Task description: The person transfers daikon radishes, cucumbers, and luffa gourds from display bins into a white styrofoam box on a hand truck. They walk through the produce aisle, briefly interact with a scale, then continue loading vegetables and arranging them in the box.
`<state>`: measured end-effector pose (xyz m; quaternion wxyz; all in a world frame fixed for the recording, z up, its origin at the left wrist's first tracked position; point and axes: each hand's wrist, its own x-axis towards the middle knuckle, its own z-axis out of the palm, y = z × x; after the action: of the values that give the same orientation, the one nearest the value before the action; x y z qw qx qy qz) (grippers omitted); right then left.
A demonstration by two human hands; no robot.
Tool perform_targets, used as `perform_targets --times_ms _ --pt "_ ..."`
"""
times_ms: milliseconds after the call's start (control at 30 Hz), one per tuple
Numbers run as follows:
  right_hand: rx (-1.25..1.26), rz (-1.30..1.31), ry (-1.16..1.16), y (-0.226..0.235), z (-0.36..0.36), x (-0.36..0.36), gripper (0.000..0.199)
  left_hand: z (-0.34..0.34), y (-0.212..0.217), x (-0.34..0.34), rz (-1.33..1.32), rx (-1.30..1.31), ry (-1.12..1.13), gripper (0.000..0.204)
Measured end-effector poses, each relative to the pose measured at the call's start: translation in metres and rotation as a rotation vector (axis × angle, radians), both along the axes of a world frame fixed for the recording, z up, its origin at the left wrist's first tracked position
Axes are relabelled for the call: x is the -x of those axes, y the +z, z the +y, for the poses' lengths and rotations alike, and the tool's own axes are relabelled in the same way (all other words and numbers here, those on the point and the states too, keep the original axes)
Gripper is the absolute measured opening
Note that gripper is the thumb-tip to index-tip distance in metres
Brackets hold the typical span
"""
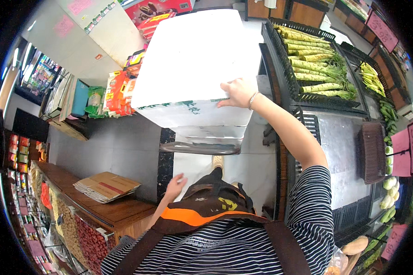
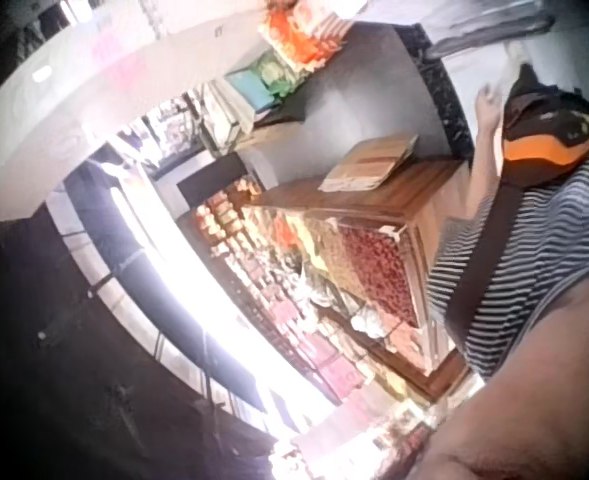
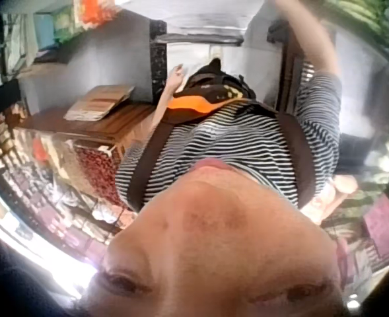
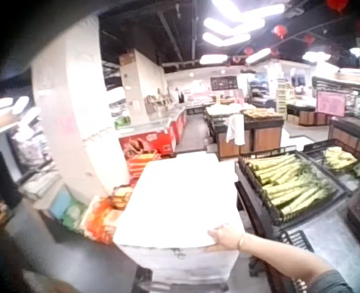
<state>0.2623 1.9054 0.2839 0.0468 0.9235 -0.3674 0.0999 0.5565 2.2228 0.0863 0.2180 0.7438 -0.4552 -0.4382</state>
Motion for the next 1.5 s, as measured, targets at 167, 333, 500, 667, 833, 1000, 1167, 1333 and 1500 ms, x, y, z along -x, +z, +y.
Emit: perform_targets --times_ms 167,333,500,667,833,1000,1167,1333,1500 --pt "0.048 -0.253 0.102 0.010 0.014 0.015 0.084 -0.084 -0.020 -0.023 0.732 -0.150 0.812 0.093" --pt "0.085 -0.470 -0.089 0.010 0.018 0.033 0.069 -0.154 -0.073 -0.043 1.291 -0.178 0.770 0.065" --pt "0.046 -0.483 -0.159 -0.009 0.019 0.041 0.056 -0.212 -0.091 -0.050 1.225 -0.404 0.976 0.048" --pt "-0.035 -0.622 -0.153 -0.009 0.014 0.044 0.049 -0.298 -0.101 -0.073 1.055 -0.804 1.003 0.039" --pt "-0.087 -0.656 -0.188 -0.009 0.003 0.042 0.045 -0.346 -0.093 -0.080 0.962 -0.702 0.716 0.034" --pt "-0.066 -0.696 -0.175 -0.015 -0.032 0.042 0.048 -0.376 -0.068 -0.078 0.633 -0.577 0.163 0.030" --pt "-0.037 -0.742 -0.136 -0.019 -0.083 0.044 0.046 -0.393 -0.024 -0.066 -0.016 -0.154 -0.602 0.028" --pt "-0.047 -0.739 -0.137 -0.018 -0.131 0.050 0.044 -0.423 0.060 -0.013 -0.029 -0.048 -0.688 0.021" --pt "-0.132 -0.878 0.022 -0.021 -0.179 0.082 0.066 -0.445 0.039 -0.008 0.359 -0.177 -0.466 0.011"
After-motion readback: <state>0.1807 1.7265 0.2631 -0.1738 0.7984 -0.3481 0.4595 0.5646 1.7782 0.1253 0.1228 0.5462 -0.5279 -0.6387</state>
